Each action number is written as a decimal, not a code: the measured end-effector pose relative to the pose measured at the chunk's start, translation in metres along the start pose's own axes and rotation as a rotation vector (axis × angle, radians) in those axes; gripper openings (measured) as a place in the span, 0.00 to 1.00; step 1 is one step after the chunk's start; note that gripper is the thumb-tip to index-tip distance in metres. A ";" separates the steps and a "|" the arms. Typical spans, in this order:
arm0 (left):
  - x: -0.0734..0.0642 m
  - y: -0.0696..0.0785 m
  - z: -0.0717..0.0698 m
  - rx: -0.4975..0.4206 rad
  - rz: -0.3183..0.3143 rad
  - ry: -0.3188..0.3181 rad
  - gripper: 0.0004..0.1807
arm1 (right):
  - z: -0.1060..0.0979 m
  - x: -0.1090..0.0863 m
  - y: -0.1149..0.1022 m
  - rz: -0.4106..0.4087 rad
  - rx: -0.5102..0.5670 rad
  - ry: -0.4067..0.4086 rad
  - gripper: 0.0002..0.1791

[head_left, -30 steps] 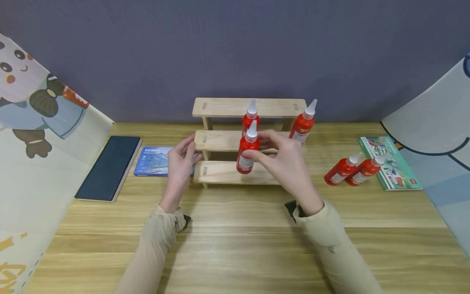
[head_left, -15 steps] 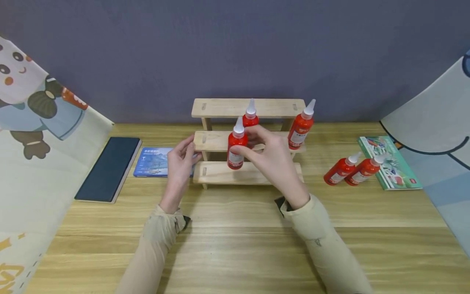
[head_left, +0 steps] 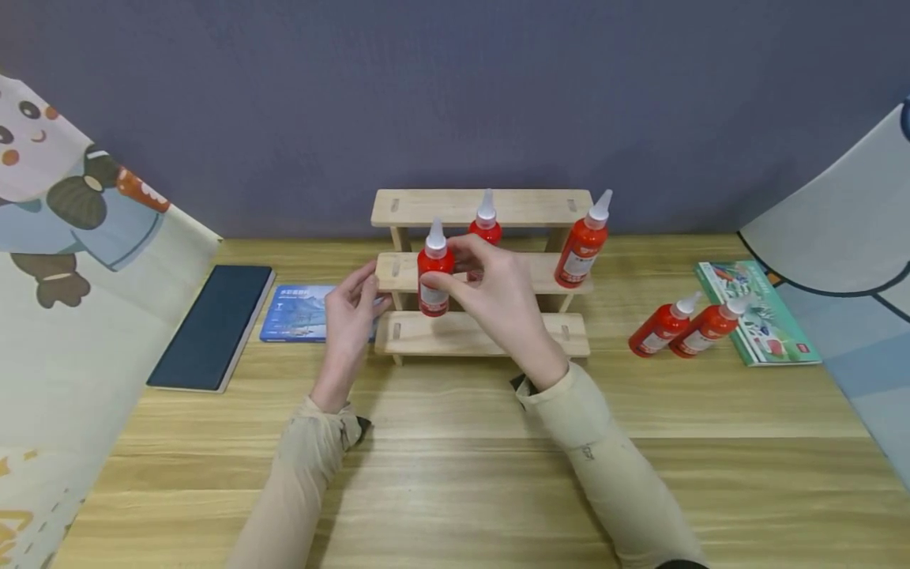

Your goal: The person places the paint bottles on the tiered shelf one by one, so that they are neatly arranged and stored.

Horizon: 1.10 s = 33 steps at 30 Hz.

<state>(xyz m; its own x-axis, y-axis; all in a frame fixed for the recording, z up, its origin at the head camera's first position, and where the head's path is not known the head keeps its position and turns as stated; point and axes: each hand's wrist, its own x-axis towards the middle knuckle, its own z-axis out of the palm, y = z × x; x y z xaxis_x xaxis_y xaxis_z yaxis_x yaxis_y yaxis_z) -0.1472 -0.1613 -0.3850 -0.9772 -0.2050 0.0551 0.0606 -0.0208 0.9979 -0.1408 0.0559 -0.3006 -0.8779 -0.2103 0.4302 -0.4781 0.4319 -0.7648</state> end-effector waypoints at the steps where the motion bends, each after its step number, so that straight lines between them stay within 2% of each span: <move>1: 0.000 0.000 0.000 0.001 0.000 0.001 0.22 | 0.002 0.001 0.000 -0.005 -0.006 0.005 0.24; 7: 0.001 0.000 0.000 0.012 -0.003 0.015 0.22 | 0.009 0.006 0.000 -0.035 -0.037 0.020 0.24; 20: 0.001 0.001 0.001 0.022 -0.025 0.023 0.21 | 0.023 0.023 -0.003 -0.087 0.009 0.031 0.24; 33: 0.001 0.002 0.002 0.017 0.005 0.017 0.21 | 0.034 0.035 -0.005 -0.089 -0.051 0.022 0.24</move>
<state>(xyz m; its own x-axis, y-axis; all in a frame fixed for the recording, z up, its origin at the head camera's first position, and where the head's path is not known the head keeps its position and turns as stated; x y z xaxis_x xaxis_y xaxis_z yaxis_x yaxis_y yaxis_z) -0.1481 -0.1599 -0.3831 -0.9734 -0.2213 0.0593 0.0616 -0.0034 0.9981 -0.1699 0.0170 -0.2983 -0.8308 -0.2313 0.5063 -0.5522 0.4565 -0.6976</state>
